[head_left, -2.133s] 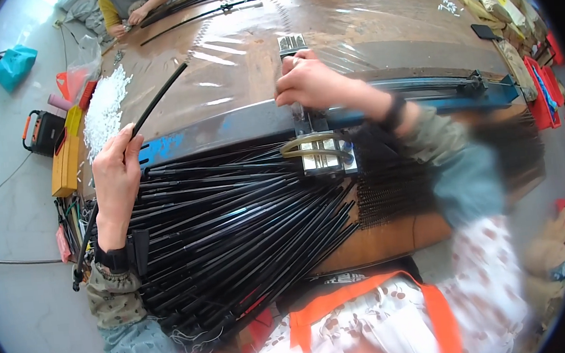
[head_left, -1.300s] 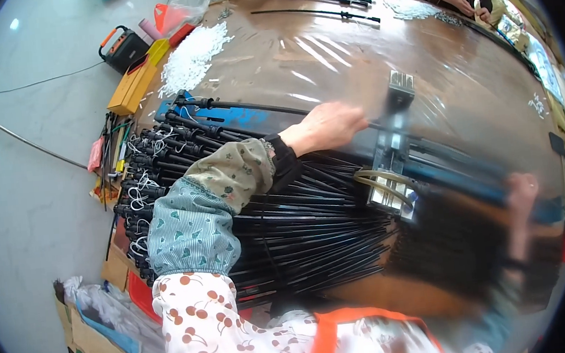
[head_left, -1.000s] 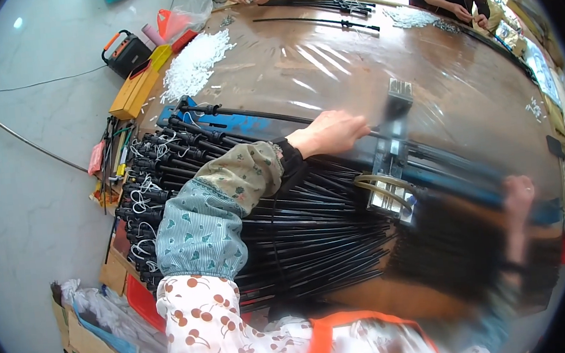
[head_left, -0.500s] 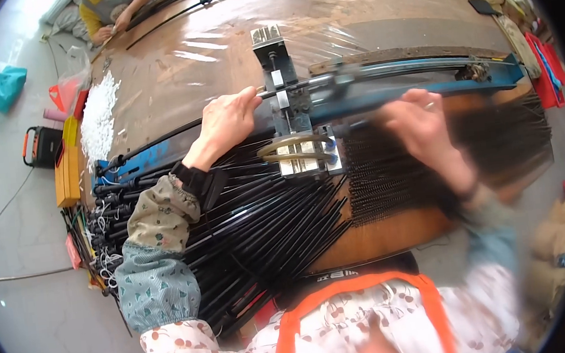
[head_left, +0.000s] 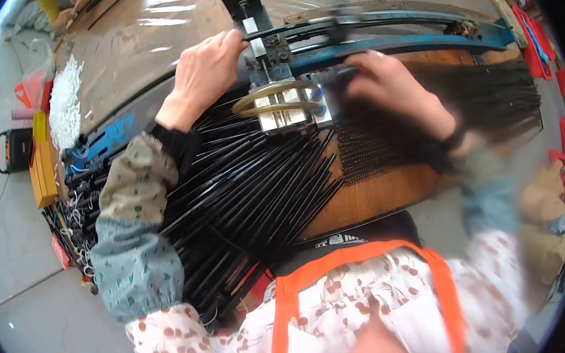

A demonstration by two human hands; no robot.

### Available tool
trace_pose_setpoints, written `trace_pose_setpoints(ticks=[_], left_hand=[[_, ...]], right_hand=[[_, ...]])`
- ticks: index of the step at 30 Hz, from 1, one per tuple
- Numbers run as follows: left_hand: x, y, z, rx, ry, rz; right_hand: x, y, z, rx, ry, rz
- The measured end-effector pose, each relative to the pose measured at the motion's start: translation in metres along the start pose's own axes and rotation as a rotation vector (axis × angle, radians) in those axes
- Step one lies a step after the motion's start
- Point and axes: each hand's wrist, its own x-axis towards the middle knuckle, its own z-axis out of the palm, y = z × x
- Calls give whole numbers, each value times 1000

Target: Organizing long black rods into a bundle using a mechanical alignment jig on a production workbench.

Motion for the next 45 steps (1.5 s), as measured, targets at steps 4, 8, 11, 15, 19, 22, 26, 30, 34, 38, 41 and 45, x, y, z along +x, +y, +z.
trace_pose_setpoints(ticks=[4,8,11,15,19,22,26,30,34,38,41,45], left_hand=[[-18,-66,-20,236,69,153],[-53,-58,-54,384,111,-63],[-85,26,-65,318,-239,-199],[-136,64,-70,203,-435,-296],[-139,62,-60,154,-376,-163],[-142,64,-71,-305,-367,-450],[-152,64,-76,-271,-291,-144],[-128,95,-71,-86,-169,-28],[-106,118,-55,20,-52,-124],[-97,137,-51,-12,-15,-116],[-86,146,-56,-7,-23,67],[-76,155,-63,-37,-263,137]], right_hand=[[-44,-17,11,-326,-118,-248],[-37,-5,23,-231,-147,-310],[-35,-2,20,-195,-115,-351],[-19,-40,43,-175,-163,-143],[-23,-46,31,-95,-276,-1],[-29,-45,19,-77,-311,93],[-32,-51,23,91,-252,114],[-37,-48,26,153,-306,-93],[-53,-50,19,175,-200,-148],[-69,-63,25,144,33,-119],[-77,-59,27,110,127,-130],[-89,-46,16,76,90,-172]])
